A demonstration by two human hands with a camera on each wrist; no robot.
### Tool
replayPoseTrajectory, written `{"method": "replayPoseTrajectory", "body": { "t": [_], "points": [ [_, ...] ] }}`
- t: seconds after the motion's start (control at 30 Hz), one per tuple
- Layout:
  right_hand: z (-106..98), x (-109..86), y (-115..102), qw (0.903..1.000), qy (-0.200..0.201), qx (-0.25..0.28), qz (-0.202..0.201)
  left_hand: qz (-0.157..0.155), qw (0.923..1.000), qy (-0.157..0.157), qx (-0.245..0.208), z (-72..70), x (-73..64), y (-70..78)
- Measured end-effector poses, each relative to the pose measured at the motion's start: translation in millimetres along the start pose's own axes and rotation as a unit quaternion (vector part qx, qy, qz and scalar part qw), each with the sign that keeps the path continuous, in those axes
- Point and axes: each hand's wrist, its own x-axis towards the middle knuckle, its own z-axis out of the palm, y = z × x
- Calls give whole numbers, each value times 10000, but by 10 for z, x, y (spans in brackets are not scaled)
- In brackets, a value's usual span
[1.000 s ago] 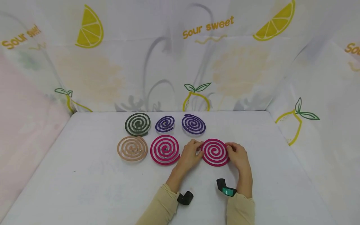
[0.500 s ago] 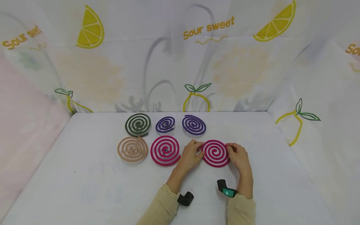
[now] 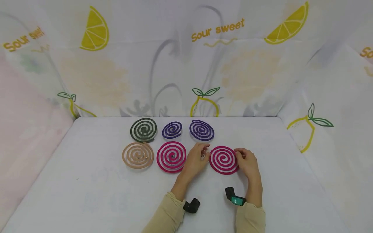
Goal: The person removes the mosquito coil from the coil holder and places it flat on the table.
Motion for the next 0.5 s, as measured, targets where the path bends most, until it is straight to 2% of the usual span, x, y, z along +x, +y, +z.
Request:
{"method": "replayPoseTrajectory", "body": {
  "t": [0.13,0.27,0.37,0.5],
  "points": [
    [-1,-9,-18,9999,110,96,-59,-59,9998,159,-79,-6,21,-1],
    [8,-25,-56,9988,354,190,-271,-69,9981,439,-429,10,38,-18],
    [32,-25,-94,9970,486,282,-525,-100,9941,719,-801,19,46,-39],
    [62,-4,-161,9949,434,335,-850,-132,9883,997,-1146,16,70,-53]
  ]
}}
